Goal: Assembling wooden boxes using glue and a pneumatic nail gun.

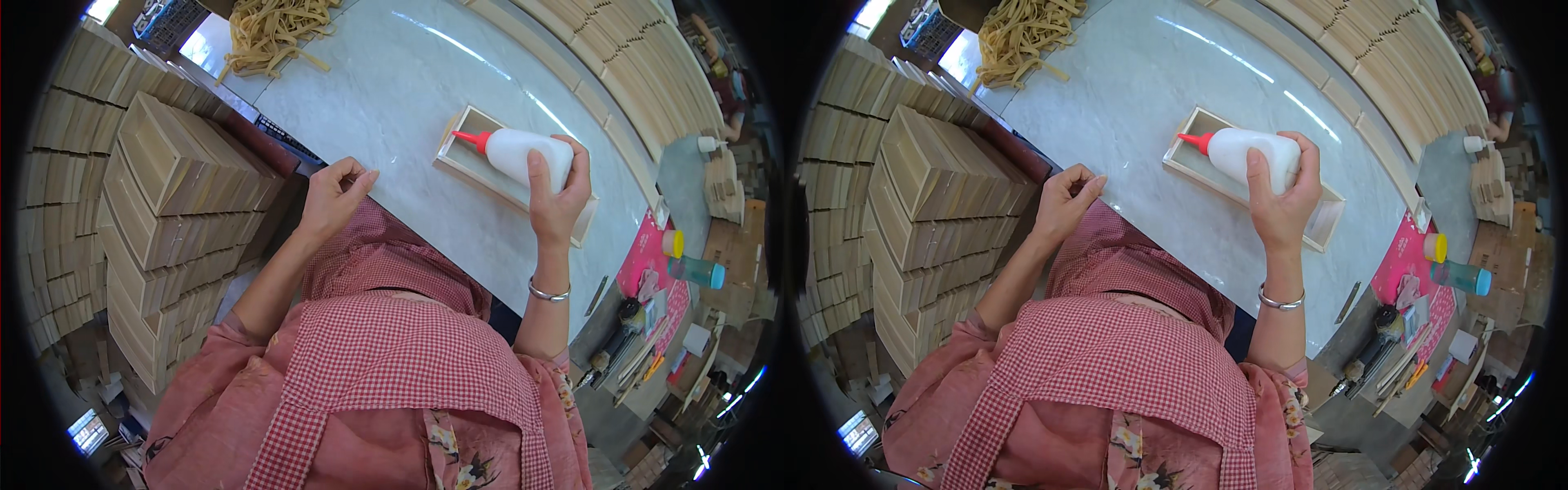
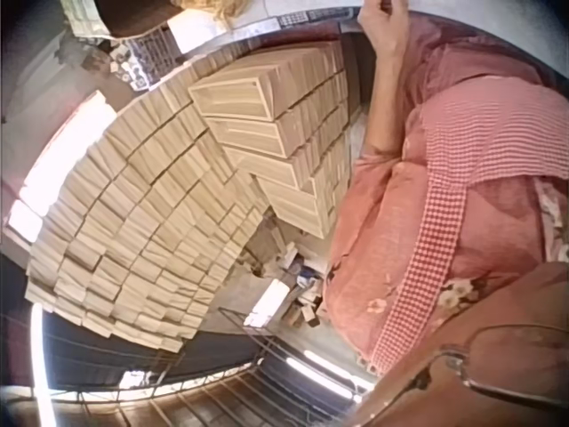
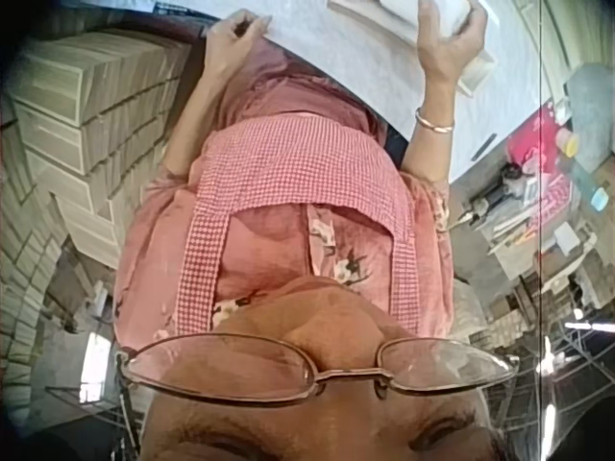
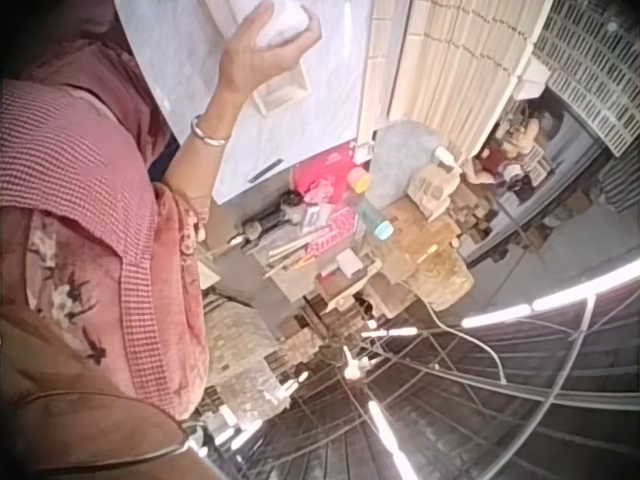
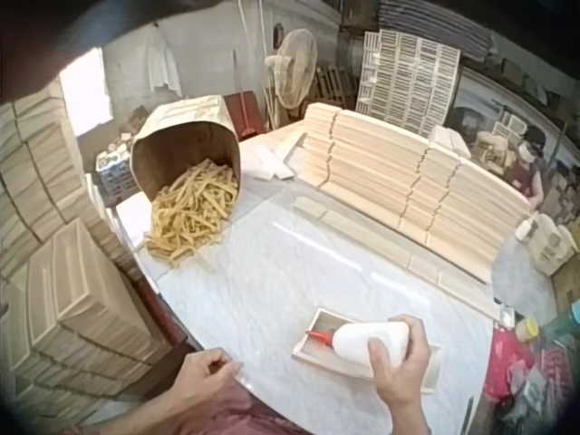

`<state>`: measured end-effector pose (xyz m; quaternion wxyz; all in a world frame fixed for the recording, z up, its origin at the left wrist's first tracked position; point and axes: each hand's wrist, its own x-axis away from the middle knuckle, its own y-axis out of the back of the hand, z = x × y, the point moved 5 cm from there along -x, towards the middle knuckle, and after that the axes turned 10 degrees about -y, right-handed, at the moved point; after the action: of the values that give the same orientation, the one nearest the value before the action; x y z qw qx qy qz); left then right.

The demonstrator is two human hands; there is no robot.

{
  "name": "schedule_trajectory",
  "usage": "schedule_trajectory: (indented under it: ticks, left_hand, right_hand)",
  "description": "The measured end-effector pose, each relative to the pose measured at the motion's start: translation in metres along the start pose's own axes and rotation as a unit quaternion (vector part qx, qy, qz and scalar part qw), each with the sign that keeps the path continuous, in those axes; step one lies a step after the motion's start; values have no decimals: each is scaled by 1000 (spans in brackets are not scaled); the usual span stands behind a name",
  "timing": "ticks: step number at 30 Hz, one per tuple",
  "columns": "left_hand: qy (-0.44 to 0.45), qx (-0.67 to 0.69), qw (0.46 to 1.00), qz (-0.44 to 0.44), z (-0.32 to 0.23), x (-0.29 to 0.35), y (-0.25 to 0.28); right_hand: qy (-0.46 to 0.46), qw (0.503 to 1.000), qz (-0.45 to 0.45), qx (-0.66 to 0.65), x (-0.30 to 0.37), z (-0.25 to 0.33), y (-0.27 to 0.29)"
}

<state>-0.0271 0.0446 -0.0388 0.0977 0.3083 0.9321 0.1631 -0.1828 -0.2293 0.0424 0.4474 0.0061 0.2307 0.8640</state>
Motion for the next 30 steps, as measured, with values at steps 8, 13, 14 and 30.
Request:
schedule_trajectory:
  ticks: [8,13,14,30]
  left_hand:
    - [2,4,1000,-2,0,0,1]
    - [6,3,1000,7,-3,0,1]
    - [5,3,1000,8,-3,0,0]
    - [-3,7,1000,-11,3,-1,-4]
  right_hand:
    - [20,998,-54,17,-16,-4,-4]
    - [29,996,-78,21,-22,-5,-4]
    - [30,996,-79,20,-23,-5,-3]
    - [-32,987,-146,61,-7,-28,76]
